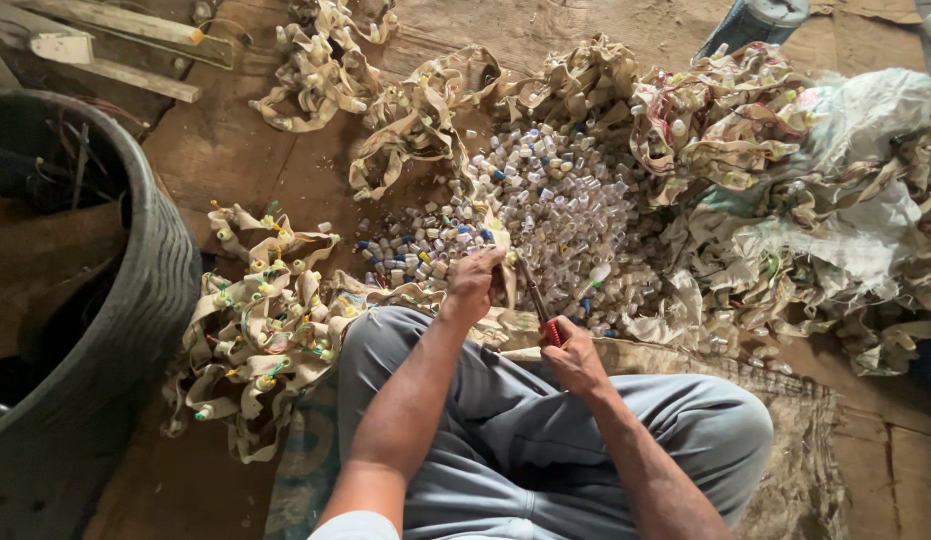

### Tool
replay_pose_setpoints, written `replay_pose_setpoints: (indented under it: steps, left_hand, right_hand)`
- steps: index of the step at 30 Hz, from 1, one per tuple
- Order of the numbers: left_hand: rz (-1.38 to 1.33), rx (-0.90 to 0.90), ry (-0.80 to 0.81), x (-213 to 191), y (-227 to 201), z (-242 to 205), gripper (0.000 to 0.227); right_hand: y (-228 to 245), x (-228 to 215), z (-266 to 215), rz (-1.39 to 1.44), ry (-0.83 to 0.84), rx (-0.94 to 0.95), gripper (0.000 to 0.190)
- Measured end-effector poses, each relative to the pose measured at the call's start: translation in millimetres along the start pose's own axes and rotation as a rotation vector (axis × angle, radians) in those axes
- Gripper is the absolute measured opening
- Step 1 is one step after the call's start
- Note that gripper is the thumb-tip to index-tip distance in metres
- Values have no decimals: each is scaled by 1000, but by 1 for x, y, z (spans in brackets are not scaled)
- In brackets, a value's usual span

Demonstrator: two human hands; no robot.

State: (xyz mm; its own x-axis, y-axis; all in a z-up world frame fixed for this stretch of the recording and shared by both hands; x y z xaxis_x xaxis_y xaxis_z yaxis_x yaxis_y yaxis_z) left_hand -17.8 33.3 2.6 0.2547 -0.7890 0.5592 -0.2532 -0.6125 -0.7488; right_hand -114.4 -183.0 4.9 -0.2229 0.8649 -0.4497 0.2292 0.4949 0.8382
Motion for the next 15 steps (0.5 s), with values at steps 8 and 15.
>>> replay_pose_setpoints:
  steps: [8, 15]
  left_hand:
    - [-132, 136, -58, -10, 40, 28, 4]
    - [74, 221, -102, -23, 47, 43, 12]
  right_hand:
    - [19, 15, -8, 883, 304, 387, 42]
    - [-3, 15, 7, 298, 137, 179, 36]
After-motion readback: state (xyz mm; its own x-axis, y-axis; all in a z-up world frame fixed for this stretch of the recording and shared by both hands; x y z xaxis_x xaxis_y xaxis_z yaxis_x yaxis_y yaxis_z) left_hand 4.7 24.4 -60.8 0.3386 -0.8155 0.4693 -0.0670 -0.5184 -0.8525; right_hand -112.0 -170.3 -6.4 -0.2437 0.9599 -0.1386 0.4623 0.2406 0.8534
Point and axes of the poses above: each hand's wrist, its own z-axis towards the middle knuckle, its own x-axis out of the palm, y = z × x, the point moved 1 cm from there along z, towards the middle knuckle, and after that the axes turned 9 degrees about x, right-handed, at the moved point
